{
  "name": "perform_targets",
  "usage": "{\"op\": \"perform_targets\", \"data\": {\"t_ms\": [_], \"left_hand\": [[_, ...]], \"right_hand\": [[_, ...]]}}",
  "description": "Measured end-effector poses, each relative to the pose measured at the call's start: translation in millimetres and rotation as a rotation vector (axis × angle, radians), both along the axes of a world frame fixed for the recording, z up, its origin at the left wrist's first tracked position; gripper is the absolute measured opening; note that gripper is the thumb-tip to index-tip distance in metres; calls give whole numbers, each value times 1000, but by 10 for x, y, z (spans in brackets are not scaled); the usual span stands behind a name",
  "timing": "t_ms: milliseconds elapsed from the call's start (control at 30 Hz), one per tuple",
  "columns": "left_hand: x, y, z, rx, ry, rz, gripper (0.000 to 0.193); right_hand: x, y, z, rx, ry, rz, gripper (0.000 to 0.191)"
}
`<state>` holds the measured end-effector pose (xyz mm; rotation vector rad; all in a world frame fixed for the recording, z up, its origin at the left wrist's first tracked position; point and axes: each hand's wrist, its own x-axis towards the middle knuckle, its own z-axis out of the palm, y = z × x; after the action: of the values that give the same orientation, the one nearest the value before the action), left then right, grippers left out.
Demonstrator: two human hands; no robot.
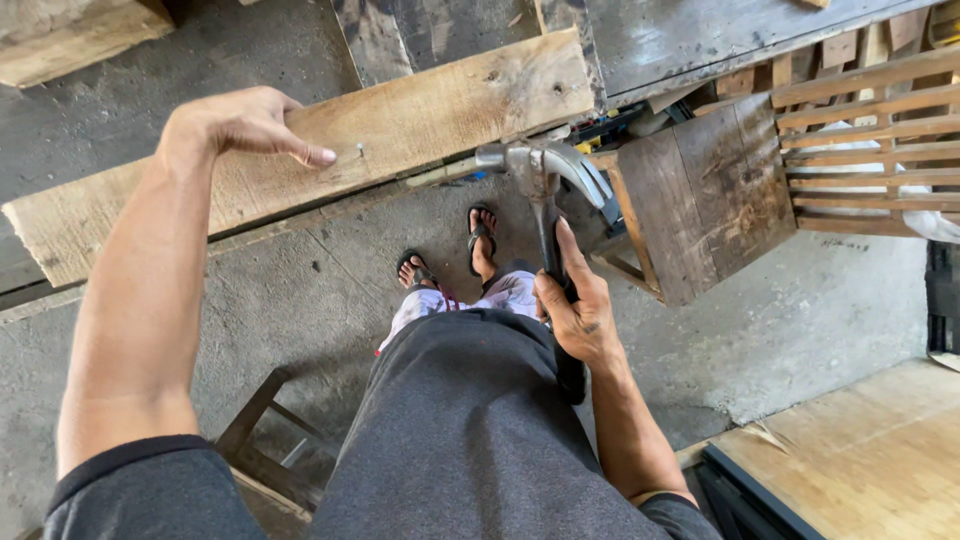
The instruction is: The person uses a hammer to drive nails into wooden planks on a workbench, securing them together. They repeatedly pick up nails, position them, and hammer them in, then move the assembled planks aside.
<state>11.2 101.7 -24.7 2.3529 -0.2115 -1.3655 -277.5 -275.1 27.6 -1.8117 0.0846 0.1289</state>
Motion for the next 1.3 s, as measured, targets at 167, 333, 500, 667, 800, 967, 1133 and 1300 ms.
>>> {"op": "perform_targets", "data": {"t_ms": [167, 333, 500, 667, 800, 967, 1133, 1300], "left_hand": [[-31, -1, 41, -42, -42, 33, 94], [-85, 18, 25, 4, -61, 110, 103], [-113, 71, -30, -54, -213, 86, 117], [-93, 32, -43, 39, -182, 30, 107], [-134, -9, 31, 50, -281, 19, 100], [-267, -111, 208, 112, -357, 9, 85], [-259, -111, 194, 67, -315, 55, 81], [-216, -67, 20, 14, -279, 30, 80]], "right_hand": [[37, 59, -14, 25, 68, 23, 72], [94, 204, -4, -5, 75, 103, 74], [4, 194, 53, -20, -248, 199, 73], [-82, 75, -22, -16, -6, 119, 76], [-67, -10, -142, -83, 77, 56, 77], [-26, -101, -177, 5, -6, 86, 76], [130, -212, -131, -40, 41, 159, 76], [210, -227, -103, -205, 33, 276, 72]]}}
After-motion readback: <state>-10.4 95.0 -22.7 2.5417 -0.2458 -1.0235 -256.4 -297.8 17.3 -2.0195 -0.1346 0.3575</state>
